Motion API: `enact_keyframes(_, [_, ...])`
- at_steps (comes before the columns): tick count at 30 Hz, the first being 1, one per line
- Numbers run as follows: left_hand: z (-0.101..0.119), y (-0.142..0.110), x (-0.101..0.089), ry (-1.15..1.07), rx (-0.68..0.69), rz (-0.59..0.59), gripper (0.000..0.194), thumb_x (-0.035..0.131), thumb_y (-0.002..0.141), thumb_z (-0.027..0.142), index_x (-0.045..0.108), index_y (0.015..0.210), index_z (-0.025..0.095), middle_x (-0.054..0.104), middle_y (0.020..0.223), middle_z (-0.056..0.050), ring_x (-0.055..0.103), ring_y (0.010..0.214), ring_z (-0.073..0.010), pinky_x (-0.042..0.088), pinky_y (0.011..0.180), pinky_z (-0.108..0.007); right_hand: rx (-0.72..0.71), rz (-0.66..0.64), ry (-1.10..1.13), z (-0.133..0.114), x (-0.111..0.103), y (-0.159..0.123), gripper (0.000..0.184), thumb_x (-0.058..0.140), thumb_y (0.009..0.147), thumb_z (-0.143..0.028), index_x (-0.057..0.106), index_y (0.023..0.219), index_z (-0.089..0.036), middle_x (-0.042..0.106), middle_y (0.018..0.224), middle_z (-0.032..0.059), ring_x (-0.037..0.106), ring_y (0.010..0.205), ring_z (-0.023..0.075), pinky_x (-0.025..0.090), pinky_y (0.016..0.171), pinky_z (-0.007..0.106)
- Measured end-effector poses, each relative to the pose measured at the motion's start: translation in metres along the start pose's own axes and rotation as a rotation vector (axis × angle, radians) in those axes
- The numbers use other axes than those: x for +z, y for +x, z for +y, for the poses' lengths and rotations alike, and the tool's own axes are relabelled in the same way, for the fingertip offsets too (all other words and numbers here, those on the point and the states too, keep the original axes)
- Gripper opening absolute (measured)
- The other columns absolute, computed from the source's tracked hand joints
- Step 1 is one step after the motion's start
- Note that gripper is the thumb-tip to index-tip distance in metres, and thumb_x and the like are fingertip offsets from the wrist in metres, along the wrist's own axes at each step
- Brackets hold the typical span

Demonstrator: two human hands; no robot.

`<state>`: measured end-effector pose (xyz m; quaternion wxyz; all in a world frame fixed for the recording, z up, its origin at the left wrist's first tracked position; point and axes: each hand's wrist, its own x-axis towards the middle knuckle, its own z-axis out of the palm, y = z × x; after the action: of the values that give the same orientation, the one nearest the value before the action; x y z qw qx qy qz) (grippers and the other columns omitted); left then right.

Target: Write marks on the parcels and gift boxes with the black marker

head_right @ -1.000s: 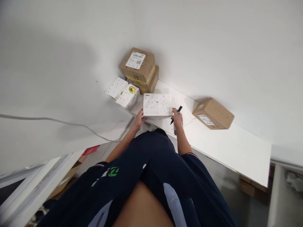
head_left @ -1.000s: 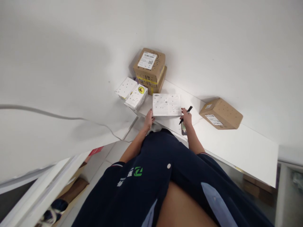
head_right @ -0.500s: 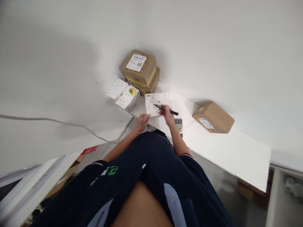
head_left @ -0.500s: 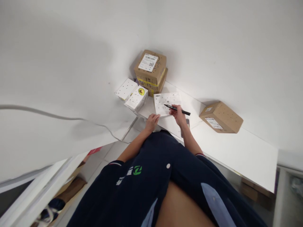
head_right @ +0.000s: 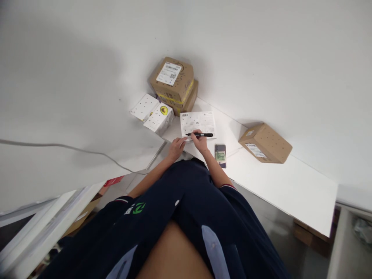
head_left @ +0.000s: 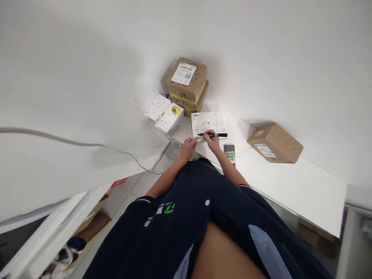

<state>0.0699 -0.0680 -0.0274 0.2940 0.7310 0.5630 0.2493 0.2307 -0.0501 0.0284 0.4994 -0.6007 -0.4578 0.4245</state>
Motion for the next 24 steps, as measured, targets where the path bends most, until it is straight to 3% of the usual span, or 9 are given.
enact_keyframes(24, [0.0017,0.001,-0.0038,0.041,-0.012,-0.045,0.038,0.046,0.106,0.038,0.069,0.133,0.025,0.069,0.112,-0.012,0.063,0.104,-0.024,0.05,0.096,-0.034,-0.023,-0.004,-0.016,0.0046,0.0015,0.0016,0.019,0.068,0.079,-0.042,0.061,0.077,-0.024,0.058,0.071,-0.0031,0.055,0.071,0.0146,0.047,0.075,0.029])
